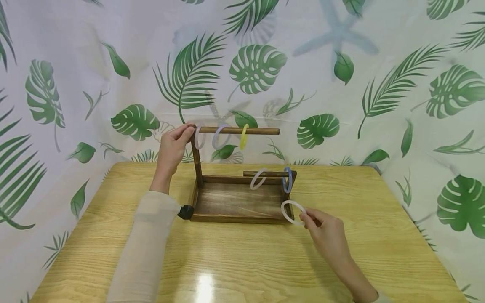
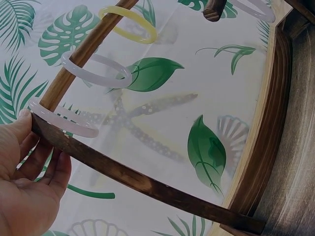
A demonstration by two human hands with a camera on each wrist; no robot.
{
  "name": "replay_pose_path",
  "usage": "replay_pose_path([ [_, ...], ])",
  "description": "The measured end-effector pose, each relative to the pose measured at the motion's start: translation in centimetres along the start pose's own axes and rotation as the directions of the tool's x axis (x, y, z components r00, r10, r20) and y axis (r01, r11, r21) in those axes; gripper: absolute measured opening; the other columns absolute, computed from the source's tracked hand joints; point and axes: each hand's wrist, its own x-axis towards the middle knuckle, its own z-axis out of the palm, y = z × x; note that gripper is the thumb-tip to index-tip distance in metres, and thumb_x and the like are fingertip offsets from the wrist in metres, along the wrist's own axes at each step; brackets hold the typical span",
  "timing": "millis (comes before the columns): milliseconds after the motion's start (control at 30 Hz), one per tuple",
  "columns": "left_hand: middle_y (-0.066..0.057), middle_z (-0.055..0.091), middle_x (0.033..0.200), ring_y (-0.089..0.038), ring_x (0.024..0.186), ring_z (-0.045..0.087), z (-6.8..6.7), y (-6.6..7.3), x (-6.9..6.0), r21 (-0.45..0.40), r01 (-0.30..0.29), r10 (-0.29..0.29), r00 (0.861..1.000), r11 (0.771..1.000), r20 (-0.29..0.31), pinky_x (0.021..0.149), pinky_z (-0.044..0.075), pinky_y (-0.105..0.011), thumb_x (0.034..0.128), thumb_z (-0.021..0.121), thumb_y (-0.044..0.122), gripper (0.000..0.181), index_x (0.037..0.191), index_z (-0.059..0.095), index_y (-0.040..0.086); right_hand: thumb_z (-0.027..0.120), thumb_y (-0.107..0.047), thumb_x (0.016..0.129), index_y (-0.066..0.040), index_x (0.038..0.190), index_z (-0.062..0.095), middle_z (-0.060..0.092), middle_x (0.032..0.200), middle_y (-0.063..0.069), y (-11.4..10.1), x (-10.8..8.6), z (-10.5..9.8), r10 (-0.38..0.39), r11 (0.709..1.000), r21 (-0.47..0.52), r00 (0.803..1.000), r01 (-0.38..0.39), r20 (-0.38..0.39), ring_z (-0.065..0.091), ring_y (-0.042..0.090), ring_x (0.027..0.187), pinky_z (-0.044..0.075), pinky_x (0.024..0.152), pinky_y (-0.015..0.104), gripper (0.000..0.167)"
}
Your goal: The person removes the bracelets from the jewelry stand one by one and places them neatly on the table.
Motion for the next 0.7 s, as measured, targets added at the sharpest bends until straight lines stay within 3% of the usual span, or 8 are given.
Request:
replay_pose_path([
  [533,-0.021,0.065,0.135,-0.036,0.123,0.064,0.1,0.1,-0.1,-0.016,0.001,-0.001,1.000,1.000,-0.011,0.109,0.048,-0.037,0.1063,0.062,0.023,0.041,0.139,0.063,-0.002,0.074,0.003,0.093,0.007,0.102,0.077,0.074,0.078,0.008,-1.1,-0.8,2.4,0.005,1.000,0.027,0.996,-0.008,0.090,0.068,0.021,0.065,0.054,0.054,0.019,0.010],
  [700,-0.022,0.065,0.135,-0.037,0.123,0.064,0.1,0.1,-0.1,-0.013,0.002,-0.002,1.000,1.000,-0.014,0.110,0.048,-0.038,0.1064,0.062,0.022,0.040,0.139,0.064,-0.002,0.073,0.001,0.094,0.007,0.102,0.077,0.072,0.078,0.007,-1.6,-1.1,3.2,0.033,0.998,0.051,0.989,-0.041,0.143,0.067,0.022,0.065,0.053,0.054,0.018,0.011],
])
